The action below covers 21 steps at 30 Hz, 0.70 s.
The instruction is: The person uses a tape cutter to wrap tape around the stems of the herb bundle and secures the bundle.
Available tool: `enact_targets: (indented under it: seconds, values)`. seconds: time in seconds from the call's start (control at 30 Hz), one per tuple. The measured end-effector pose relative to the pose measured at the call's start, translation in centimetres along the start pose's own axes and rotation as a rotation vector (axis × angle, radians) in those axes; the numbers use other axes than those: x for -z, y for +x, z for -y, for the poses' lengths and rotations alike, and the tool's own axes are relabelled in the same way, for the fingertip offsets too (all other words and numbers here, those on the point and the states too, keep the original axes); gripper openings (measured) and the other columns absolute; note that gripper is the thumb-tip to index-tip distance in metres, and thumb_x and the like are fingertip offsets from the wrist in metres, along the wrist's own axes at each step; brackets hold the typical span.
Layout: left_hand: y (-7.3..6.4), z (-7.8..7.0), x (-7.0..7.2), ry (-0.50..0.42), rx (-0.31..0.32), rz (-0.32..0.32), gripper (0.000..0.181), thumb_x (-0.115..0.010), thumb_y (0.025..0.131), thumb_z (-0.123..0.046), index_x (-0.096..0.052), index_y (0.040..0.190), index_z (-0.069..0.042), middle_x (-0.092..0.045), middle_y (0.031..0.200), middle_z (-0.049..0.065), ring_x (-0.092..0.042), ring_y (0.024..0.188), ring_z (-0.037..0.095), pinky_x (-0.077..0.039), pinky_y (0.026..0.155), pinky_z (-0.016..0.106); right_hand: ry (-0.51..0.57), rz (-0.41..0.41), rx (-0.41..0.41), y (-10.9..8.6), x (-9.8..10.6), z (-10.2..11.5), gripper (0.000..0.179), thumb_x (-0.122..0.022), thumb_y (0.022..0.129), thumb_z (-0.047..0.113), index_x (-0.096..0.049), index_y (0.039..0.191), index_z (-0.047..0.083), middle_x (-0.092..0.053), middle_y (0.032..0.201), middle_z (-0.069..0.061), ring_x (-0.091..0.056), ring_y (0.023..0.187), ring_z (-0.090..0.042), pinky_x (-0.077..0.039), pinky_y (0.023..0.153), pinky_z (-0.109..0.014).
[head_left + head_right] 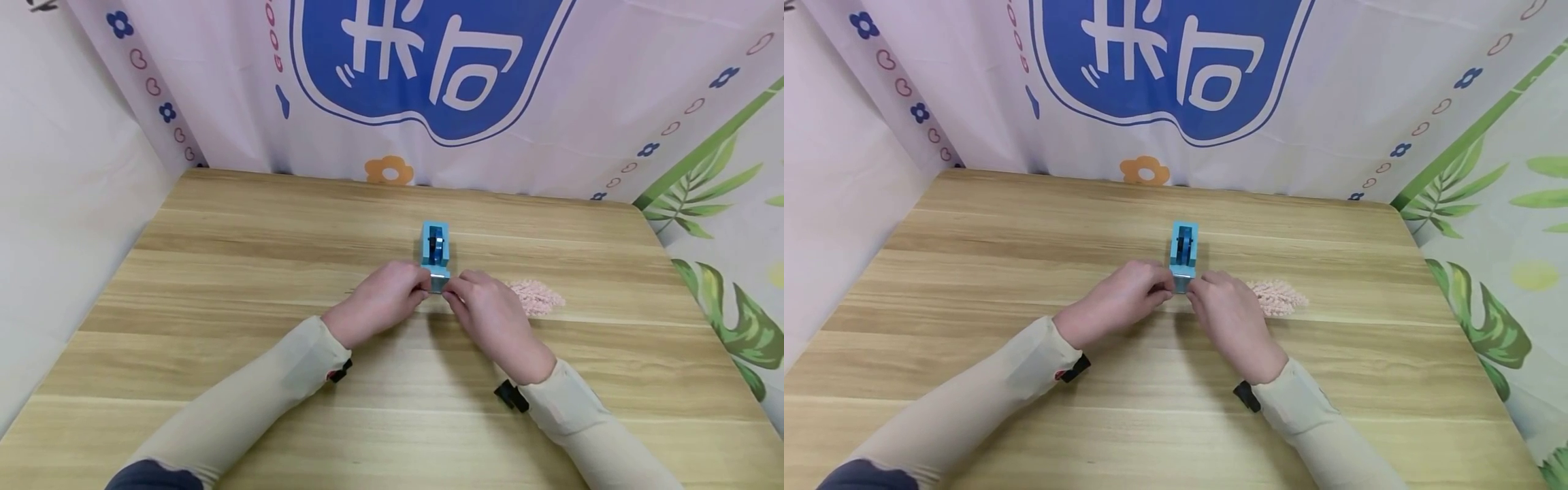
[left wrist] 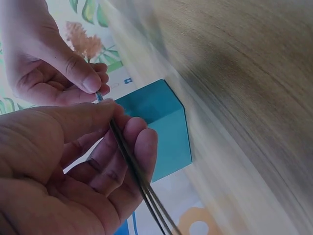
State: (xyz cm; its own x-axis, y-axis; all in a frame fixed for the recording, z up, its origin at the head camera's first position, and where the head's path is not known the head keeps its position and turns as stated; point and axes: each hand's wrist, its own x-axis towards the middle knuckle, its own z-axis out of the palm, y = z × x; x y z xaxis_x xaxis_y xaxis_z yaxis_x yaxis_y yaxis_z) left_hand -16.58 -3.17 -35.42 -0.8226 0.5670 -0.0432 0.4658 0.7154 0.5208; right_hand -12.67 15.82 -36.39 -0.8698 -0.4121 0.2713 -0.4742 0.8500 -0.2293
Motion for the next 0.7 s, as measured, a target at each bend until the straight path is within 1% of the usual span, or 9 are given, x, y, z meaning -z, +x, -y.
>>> enact_targets:
  seconds: [0.1, 0.23, 0.37, 0.47, 0.63, 0.7]
  values:
    - [0.06, 0.00, -0.02, 0.017, -0.002, -0.002, 0.014, -0.066, 0.104, -0.014, -0.078, 0.106, -0.005, -0.072, 0.095, 0.004, -0.058, 0.077, 0.016, -0.048, 0.067, 0.025, -0.003, -0.013, 0.008, 0.04, -0.13, -0.06, 0.006, -0.074, 0.099, 0.014, -0.078, 0.098, 0.010, -0.072, 0.087, -0.002, -0.063, 0.074, -0.015, -0.054, 0.063, -0.033]
    - [0.14, 0.05, -0.07, 0.025, -0.006, -0.003, 0.016, -0.065, 0.104, -0.013, -0.079, 0.108, -0.005, -0.074, 0.098, 0.005, -0.058, 0.078, 0.015, -0.048, 0.068, 0.025, -0.004, -0.019, 0.006, 0.06, -0.27, -0.10, 0.006, -0.074, 0.099, 0.015, -0.077, 0.098, 0.010, -0.072, 0.085, -0.003, -0.064, 0.071, -0.016, -0.053, 0.061, -0.033]
    - [0.20, 0.08, -0.03, 0.007, 0.008, -0.006, 0.014, -0.068, 0.103, -0.013, -0.079, 0.106, -0.006, -0.075, 0.100, 0.004, -0.060, 0.081, 0.015, -0.052, 0.072, 0.026, -0.005, -0.003, 0.002, 0.22, -0.28, -0.05, 0.008, -0.073, 0.099, 0.015, -0.078, 0.100, 0.009, -0.072, 0.084, -0.003, -0.061, 0.068, -0.013, -0.051, 0.059, -0.031]
    - [0.26, 0.09, 0.00, 0.003, 0.016, -0.011, 0.012, -0.068, 0.102, -0.013, -0.079, 0.105, -0.007, -0.075, 0.100, 0.004, -0.061, 0.082, 0.015, -0.054, 0.074, 0.027, -0.006, 0.011, -0.001, 0.34, -0.24, -0.02, 0.009, -0.072, 0.100, 0.014, -0.079, 0.102, 0.008, -0.072, 0.087, -0.003, -0.060, 0.069, -0.012, -0.051, 0.060, -0.029]
    - [0.36, 0.11, 0.03, 0.004, 0.016, -0.020, 0.010, -0.070, 0.101, -0.013, -0.079, 0.103, -0.008, -0.075, 0.100, 0.004, -0.062, 0.082, 0.014, -0.055, 0.074, 0.028, 0.008, 0.007, -0.012, 0.44, -0.18, -0.12, 0.008, -0.074, 0.099, 0.013, -0.080, 0.100, 0.009, -0.073, 0.090, -0.003, -0.065, 0.075, -0.015, -0.055, 0.063, -0.033]
    - [0.39, 0.09, 0.06, 0.001, 0.017, -0.021, 0.010, -0.070, 0.101, -0.013, -0.078, 0.102, -0.008, -0.075, 0.098, 0.004, -0.062, 0.081, 0.014, -0.055, 0.074, 0.028, 0.020, 0.006, -0.021, 0.52, -0.18, -0.18, 0.006, -0.074, 0.098, 0.013, -0.079, 0.099, 0.010, -0.073, 0.090, -0.003, -0.064, 0.074, -0.015, -0.054, 0.063, -0.033]
